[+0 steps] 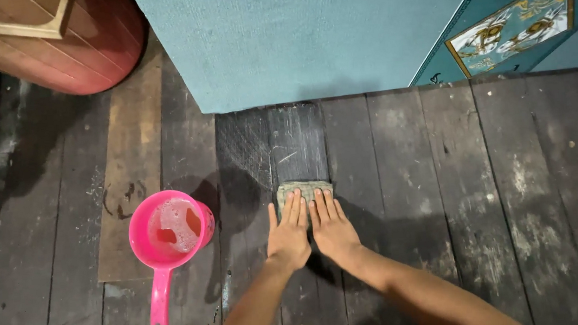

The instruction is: The person folds a cloth, dips it into a pink plastic scoop filled with water, wrings it out, and wipes a small area of the wooden floor near a blue wall. The person repeats the wiping motion on the same spot multiple times.

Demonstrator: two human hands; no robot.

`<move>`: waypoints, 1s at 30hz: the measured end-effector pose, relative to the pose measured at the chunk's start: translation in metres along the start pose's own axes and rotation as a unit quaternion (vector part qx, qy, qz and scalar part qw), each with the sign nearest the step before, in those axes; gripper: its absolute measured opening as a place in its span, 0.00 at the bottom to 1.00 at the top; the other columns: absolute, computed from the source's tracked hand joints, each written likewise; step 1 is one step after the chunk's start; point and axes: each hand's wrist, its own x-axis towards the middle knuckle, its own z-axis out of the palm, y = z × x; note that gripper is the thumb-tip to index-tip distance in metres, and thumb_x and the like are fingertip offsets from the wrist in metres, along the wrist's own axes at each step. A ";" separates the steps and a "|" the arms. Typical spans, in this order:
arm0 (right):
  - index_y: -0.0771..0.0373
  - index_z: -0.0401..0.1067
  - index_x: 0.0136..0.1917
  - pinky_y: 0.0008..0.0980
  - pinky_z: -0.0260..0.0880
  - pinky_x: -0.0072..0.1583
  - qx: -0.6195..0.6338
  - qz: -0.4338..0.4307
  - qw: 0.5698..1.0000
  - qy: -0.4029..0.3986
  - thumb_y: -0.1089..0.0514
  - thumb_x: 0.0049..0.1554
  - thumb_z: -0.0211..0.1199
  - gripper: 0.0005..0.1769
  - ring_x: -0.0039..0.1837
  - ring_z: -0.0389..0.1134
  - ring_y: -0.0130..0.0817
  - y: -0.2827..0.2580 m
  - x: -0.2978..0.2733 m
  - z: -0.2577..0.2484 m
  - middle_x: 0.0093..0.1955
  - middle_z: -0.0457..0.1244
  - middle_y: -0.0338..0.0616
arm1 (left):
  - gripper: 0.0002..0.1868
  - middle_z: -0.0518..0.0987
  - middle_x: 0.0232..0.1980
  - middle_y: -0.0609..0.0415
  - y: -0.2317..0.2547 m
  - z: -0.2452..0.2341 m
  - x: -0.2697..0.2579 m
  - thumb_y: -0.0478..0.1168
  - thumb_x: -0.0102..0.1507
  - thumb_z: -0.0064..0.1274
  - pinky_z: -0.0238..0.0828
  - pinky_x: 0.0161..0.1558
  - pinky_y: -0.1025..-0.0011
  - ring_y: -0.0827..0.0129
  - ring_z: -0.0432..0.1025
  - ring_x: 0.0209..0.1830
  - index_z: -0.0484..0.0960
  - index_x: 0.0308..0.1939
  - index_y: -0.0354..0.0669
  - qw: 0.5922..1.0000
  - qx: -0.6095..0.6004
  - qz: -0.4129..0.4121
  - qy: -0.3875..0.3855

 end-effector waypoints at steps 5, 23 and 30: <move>0.73 0.49 0.79 0.57 0.36 0.78 0.006 0.005 0.998 0.065 0.61 0.61 0.40 0.34 0.83 0.35 0.68 0.003 0.012 -0.005 0.83 0.38 0.72 | 0.43 0.32 0.85 0.49 -0.006 0.004 0.016 0.40 0.62 0.35 0.17 0.78 0.36 0.57 0.26 0.85 0.38 0.81 0.39 1.000 -0.007 0.003 0.021; 0.66 0.46 0.82 0.57 0.34 0.80 0.075 0.051 0.992 0.083 0.62 0.64 0.38 0.34 0.86 0.33 0.58 0.088 0.179 -0.065 0.86 0.34 0.61 | 0.43 0.26 0.85 0.54 -0.076 -0.070 0.182 0.40 0.64 0.31 0.14 0.77 0.36 0.63 0.22 0.85 0.34 0.82 0.44 0.998 -0.041 -0.052 -0.022; 0.60 0.37 0.85 0.56 0.27 0.81 0.099 0.081 0.992 -0.015 0.64 0.66 0.38 0.36 0.87 0.24 0.51 0.089 0.185 -0.105 0.88 0.24 0.52 | 0.41 0.26 0.86 0.52 -0.077 -0.088 0.185 0.36 0.68 0.31 0.12 0.77 0.38 0.62 0.22 0.85 0.32 0.82 0.42 0.997 -0.032 -0.067 -0.026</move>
